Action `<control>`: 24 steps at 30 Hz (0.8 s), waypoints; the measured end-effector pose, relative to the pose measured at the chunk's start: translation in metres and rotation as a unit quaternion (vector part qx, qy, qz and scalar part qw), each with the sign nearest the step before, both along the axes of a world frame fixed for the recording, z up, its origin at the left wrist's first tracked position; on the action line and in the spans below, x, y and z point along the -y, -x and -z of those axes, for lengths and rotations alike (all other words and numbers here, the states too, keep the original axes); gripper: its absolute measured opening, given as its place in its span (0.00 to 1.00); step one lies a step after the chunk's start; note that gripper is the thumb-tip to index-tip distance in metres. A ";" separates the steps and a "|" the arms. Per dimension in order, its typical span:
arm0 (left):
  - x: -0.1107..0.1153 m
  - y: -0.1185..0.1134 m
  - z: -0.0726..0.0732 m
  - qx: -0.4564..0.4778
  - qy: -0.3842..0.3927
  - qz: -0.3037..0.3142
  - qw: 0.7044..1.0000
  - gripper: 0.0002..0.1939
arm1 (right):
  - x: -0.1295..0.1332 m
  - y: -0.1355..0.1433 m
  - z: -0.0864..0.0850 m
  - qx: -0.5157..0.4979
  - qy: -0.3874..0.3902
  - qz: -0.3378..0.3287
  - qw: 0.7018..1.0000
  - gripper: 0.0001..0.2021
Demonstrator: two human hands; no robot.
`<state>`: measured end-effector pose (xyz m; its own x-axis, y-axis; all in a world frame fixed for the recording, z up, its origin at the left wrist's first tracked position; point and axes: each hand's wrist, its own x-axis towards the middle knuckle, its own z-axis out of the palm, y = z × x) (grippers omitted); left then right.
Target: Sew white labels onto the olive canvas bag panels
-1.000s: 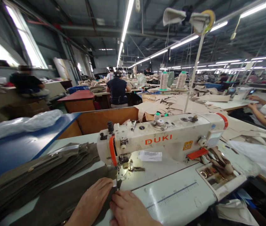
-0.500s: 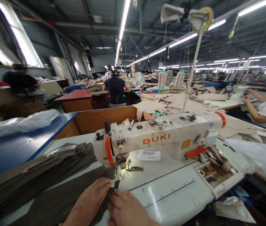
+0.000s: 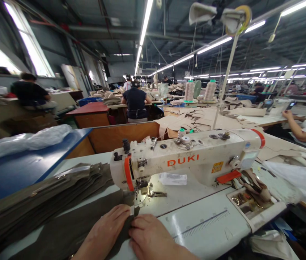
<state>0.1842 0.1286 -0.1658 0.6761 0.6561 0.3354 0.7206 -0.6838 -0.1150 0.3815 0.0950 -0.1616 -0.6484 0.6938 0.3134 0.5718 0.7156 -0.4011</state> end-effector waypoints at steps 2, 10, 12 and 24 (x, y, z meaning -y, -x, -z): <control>0.001 0.002 0.002 -0.019 -0.012 0.000 1.000 0.25 | -0.008 0.000 -0.008 0.002 -0.002 0.040 0.999 0.07; 0.013 0.009 0.005 0.043 -0.064 0.012 0.997 0.17 | -0.035 0.005 -0.018 0.112 -0.102 0.044 0.987 0.02; 0.015 0.009 0.003 0.068 -0.074 0.017 0.995 0.18 | -0.037 0.005 -0.015 0.108 -0.115 0.043 0.987 0.03; -0.006 0.000 0.001 0.081 -0.038 0.005 0.996 0.20 | -0.056 0.002 -0.005 0.091 -0.120 0.086 0.985 0.06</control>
